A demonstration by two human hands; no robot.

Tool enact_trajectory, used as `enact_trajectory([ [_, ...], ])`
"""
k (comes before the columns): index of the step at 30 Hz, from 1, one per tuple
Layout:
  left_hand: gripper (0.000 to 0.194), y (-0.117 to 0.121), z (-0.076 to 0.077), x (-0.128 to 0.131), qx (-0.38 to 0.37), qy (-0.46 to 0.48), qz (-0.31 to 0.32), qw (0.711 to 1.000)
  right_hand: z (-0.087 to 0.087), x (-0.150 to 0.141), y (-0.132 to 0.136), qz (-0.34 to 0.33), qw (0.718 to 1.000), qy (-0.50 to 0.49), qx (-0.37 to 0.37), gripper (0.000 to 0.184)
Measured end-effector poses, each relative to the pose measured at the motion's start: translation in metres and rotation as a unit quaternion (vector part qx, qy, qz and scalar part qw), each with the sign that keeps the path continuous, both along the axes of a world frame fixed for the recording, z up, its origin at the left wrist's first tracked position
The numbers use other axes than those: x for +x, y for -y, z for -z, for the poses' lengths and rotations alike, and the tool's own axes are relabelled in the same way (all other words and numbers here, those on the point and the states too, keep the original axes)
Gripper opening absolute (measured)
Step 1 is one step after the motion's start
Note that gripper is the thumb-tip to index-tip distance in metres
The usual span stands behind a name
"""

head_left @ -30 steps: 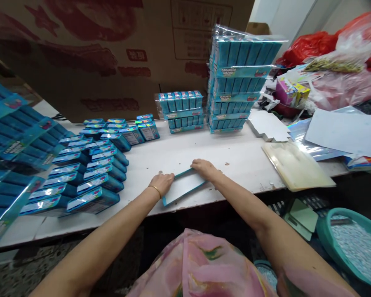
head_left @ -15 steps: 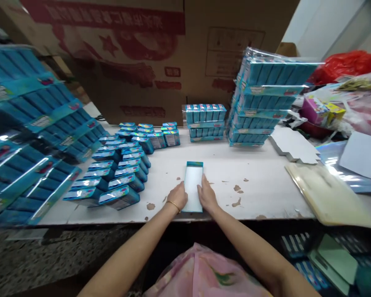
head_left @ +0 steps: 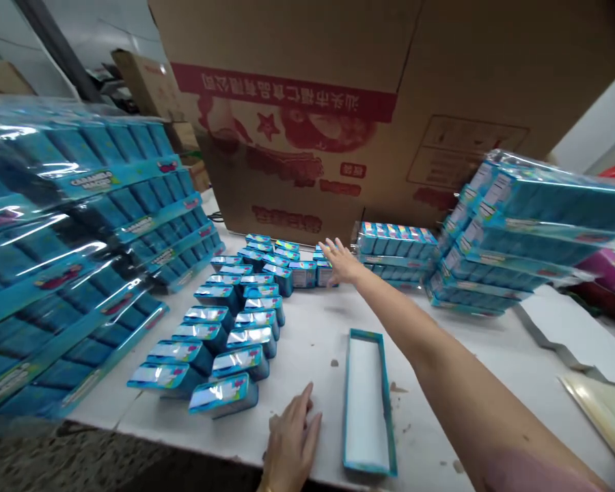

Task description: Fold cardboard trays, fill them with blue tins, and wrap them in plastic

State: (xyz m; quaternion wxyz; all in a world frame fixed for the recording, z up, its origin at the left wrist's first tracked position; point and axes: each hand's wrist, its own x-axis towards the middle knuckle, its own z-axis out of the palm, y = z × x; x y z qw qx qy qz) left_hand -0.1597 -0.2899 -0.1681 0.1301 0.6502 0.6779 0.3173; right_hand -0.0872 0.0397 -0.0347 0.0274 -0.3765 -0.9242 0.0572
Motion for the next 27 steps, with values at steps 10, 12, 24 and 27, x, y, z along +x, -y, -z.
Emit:
enact_trajectory([
  [10,0.064,-0.006,0.006,0.004,0.064,-0.048,-0.012,0.997,0.022,-0.021,-0.045,0.062,0.996,0.05,-0.028,0.109],
  [12,0.06,-0.005,0.002,0.001,0.059,-0.052,0.013,0.997,0.019,-0.01,-0.024,0.082,0.996,0.034,-0.001,0.105],
  [24,0.119,-0.036,-0.025,-0.015,0.059,0.303,0.033,0.951,-0.002,0.042,0.189,-0.16,0.985,-0.002,-0.066,0.105],
  [27,0.137,-0.042,-0.016,-0.023,-0.01,0.336,0.103,0.936,0.017,0.044,0.209,-0.188,0.979,-0.017,-0.073,0.108],
])
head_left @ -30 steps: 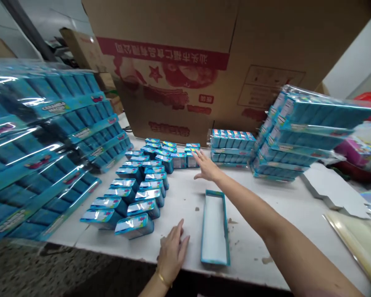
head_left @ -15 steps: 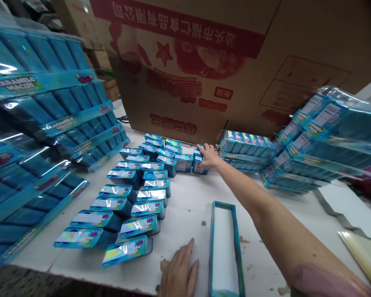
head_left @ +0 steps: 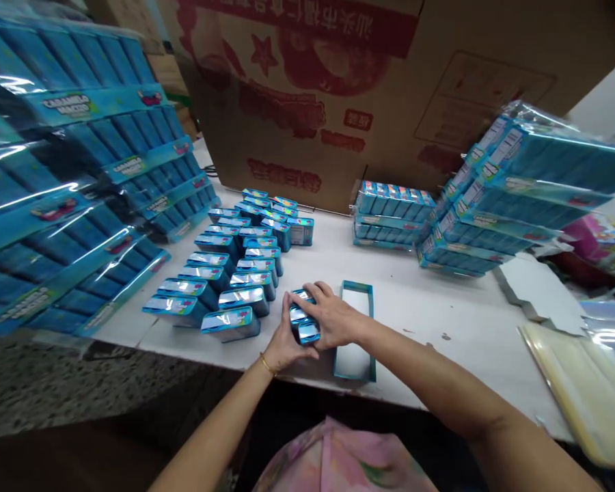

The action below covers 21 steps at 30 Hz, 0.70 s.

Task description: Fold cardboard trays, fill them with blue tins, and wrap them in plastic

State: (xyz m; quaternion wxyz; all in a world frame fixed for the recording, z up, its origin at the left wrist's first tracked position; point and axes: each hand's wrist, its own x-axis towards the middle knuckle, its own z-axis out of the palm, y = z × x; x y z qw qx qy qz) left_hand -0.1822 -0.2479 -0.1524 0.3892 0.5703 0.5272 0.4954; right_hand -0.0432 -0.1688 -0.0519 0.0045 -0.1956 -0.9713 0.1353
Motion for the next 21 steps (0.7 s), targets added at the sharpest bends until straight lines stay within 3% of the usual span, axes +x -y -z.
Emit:
enact_trajectory([
  [5,0.14,-0.002,0.012,0.004,0.0,0.031,0.038,0.999,0.015,0.0,0.005,-0.021,1.0,0.0,0.004,0.107],
  [10,0.103,-0.006,0.005,0.01,-0.024,0.012,0.018,0.999,0.011,0.001,0.002,-0.005,1.0,0.003,-0.025,0.111],
  [13,0.117,-0.002,0.003,0.007,-0.027,-0.009,0.013,1.0,0.01,0.005,-0.003,0.001,0.994,-0.013,-0.109,0.118],
  [16,0.128,0.004,0.003,0.004,-0.038,-0.025,0.005,0.999,0.017,0.007,-0.001,0.095,0.971,-0.116,-0.185,0.108],
  [19,0.125,0.006,0.002,0.006,-0.032,-0.005,0.01,0.999,0.028,0.006,0.008,0.223,0.924,-0.23,-0.209,0.079],
  [21,0.122,0.006,0.002,0.008,-0.033,0.018,0.014,0.999,0.03,0.007,0.01,0.233,0.92,-0.235,-0.21,0.071],
])
